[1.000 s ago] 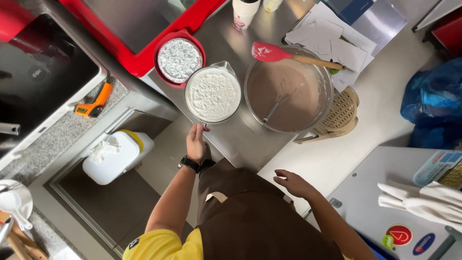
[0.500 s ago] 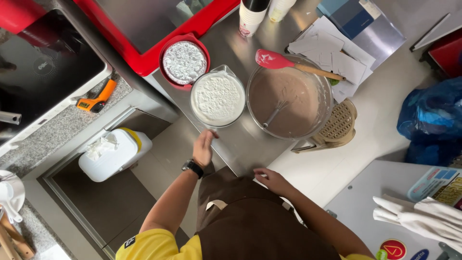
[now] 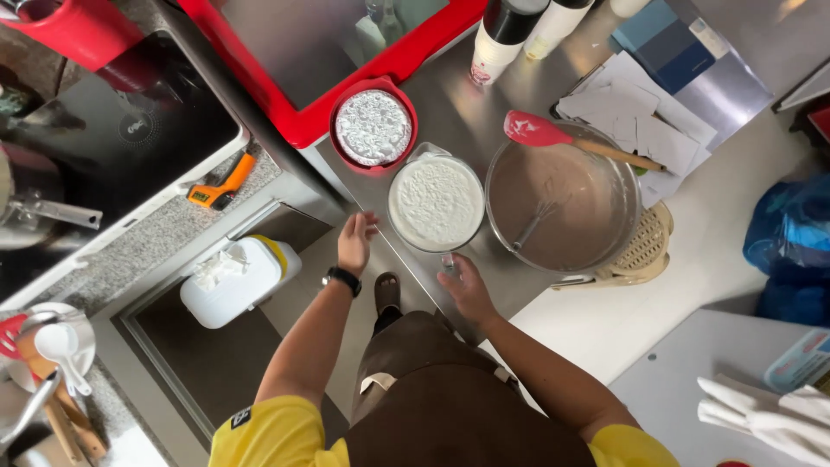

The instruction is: Whisking a liquid mixture in a large bowl and then washing the whisk in a sink.

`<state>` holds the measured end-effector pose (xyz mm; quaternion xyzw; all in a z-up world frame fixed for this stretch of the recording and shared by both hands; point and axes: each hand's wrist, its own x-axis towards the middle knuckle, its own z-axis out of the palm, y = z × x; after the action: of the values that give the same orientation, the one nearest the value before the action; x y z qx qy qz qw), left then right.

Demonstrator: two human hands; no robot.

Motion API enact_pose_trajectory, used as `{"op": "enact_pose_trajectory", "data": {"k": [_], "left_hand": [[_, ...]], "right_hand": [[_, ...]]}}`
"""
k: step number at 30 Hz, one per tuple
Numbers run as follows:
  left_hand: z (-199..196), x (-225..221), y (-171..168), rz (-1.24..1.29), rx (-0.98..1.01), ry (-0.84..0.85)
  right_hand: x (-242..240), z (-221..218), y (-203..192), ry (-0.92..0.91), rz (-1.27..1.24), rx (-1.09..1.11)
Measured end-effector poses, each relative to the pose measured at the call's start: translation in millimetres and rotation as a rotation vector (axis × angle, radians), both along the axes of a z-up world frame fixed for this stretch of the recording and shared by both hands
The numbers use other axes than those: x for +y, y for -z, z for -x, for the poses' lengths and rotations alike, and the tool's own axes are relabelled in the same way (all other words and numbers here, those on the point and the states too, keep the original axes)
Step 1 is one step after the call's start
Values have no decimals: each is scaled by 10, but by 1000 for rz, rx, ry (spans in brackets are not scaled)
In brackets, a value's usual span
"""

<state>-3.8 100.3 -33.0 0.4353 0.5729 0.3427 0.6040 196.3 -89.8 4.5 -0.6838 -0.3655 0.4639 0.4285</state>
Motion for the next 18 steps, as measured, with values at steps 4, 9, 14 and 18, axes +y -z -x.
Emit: {"op": "enact_pose_trajectory", "data": {"k": [4, 9, 14, 18], "left_hand": [[-137, 290, -381, 40, -29, 53], [-11, 275, -109, 28, 13, 29], [493, -212, 23, 49, 268, 322], [487, -471, -350, 354, 331, 1038]], "right_hand": [[-3, 182, -269, 88, 68, 20], [-423, 186, -499, 191, 281, 19], [-1062, -154, 101, 529, 220, -11], [-1251, -820, 39, 1199, -26, 251]]}}
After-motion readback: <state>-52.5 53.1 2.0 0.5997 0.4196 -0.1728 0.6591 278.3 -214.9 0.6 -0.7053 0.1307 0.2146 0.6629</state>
